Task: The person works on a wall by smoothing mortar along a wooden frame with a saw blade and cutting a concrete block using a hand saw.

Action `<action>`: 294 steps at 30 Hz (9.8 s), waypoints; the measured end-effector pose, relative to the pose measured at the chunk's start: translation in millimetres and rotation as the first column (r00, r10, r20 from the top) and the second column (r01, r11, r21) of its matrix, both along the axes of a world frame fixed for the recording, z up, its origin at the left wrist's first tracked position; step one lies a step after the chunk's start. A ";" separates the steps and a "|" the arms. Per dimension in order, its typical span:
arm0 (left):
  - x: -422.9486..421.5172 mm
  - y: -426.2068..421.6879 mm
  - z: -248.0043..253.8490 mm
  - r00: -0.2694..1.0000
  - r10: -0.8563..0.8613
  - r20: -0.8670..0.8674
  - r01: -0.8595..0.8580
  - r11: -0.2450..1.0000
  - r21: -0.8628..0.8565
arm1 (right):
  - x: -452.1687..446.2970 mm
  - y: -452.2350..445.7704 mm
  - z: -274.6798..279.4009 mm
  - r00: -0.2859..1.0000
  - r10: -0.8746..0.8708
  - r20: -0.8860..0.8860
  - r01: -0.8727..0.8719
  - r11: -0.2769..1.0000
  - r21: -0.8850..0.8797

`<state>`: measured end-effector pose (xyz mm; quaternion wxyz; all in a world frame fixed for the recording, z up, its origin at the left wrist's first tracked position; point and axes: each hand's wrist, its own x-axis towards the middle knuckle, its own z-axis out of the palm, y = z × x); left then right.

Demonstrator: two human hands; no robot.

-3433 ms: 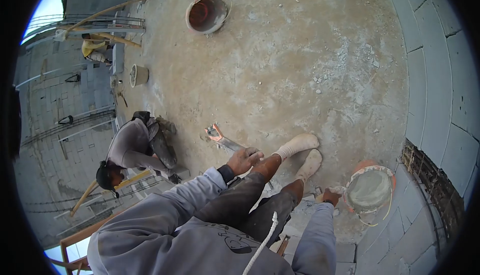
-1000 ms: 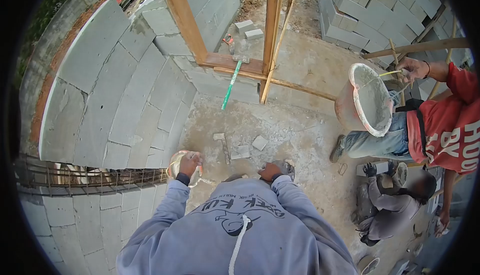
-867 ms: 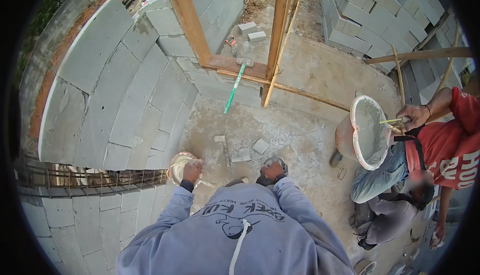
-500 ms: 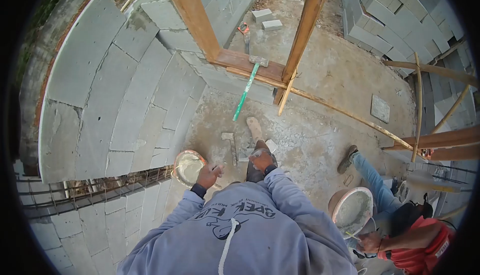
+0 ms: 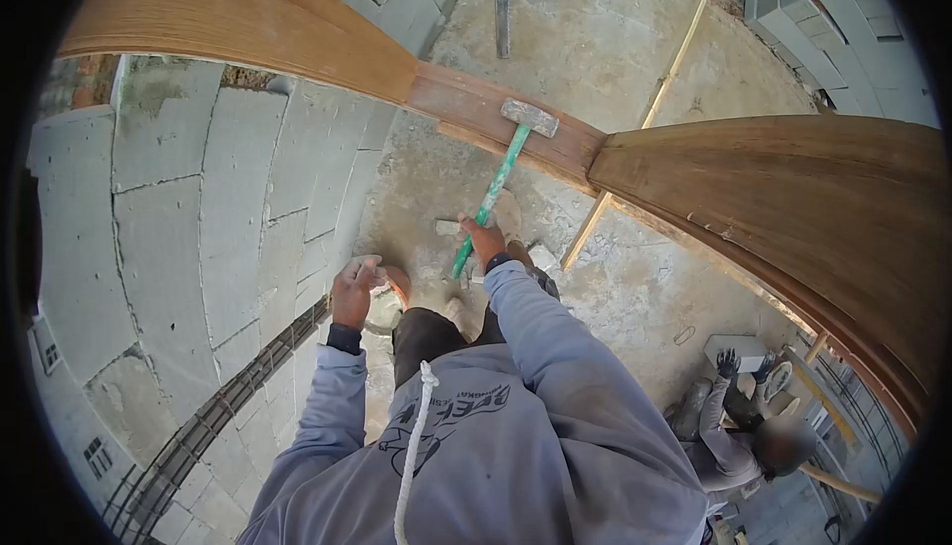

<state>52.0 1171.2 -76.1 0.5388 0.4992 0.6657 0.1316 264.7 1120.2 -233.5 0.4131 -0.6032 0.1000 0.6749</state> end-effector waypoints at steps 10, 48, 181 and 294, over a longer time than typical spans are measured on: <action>-19.8 9.2 -21.4 0.928 -0.370 -0.038 0.369 0.929 -0.020 | -8.9 -31.7 14.1 0.460 0.115 0.880 -0.107 0.992 -0.074; -172.8 30.0 -25.6 0.762 -0.599 -0.247 0.638 0.758 0.131 | -57.3 -292.3 -123.9 0.435 0.766 0.474 -0.342 0.627 -0.699; -72.8 -164.1 70.0 0.004 0.942 0.334 -0.999 0.016 -0.033 | -185.6 96.5 219.6 -0.273 -0.146 0.951 -0.352 -0.905 -0.240; -682.1 -1273.0 14.3 -0.950 -0.207 -0.234 0.212 -0.977 0.006 | -1285.2 -1372.3 -36.8 0.579 -0.744 0.334 0.706 0.253 -0.661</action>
